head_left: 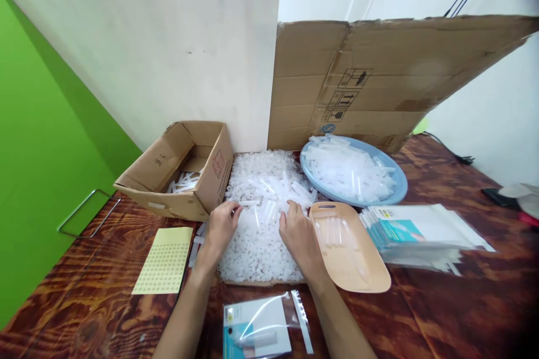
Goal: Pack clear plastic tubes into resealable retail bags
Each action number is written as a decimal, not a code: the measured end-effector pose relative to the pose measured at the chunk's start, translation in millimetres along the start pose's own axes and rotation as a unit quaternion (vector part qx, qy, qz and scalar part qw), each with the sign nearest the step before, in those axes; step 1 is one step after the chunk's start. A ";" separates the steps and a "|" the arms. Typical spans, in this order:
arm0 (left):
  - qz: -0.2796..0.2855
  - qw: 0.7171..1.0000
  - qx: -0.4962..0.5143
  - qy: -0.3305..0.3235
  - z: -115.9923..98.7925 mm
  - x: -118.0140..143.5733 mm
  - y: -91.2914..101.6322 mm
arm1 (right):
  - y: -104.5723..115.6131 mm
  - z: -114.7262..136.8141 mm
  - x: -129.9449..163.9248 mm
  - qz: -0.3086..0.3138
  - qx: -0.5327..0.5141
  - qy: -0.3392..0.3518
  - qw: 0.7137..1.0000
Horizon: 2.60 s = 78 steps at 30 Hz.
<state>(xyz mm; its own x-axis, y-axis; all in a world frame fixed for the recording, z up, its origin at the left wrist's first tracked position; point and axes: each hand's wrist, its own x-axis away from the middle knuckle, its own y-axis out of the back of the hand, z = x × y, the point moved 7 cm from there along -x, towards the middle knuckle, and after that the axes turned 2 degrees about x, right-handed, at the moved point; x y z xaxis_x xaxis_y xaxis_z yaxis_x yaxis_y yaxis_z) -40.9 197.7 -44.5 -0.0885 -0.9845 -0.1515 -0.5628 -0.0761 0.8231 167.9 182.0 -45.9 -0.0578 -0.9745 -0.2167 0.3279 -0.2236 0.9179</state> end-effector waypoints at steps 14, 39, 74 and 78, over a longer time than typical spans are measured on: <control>0.187 0.975 0.036 -0.111 -55.5 57.5 -36.6 | 12.8 -43.7 65.6 0.016 -0.407 -0.033 0.912; 0.016 0.877 0.464 0.124 -36.7 87.5 -31.9 | -5.4 -15.0 89.2 0.027 -0.570 -0.072 0.818; 0.004 0.996 0.071 -0.055 -0.2 -45.5 -37.6 | 51.4 -31.3 56.6 -0.118 -0.507 0.061 0.852; 0.014 0.997 0.005 -0.081 4.6 -62.1 -50.2 | 52.2 -35.6 62.4 -0.113 -0.522 0.050 0.844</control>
<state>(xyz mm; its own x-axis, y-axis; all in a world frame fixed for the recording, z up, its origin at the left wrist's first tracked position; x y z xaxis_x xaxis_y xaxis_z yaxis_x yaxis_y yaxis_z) -11.0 263.3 -78.9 -0.2359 -0.9475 -0.2157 -0.5665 -0.0463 0.8227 215.0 110.2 -23.4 -0.1671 -0.8915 -0.4210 0.9742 -0.2149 0.0685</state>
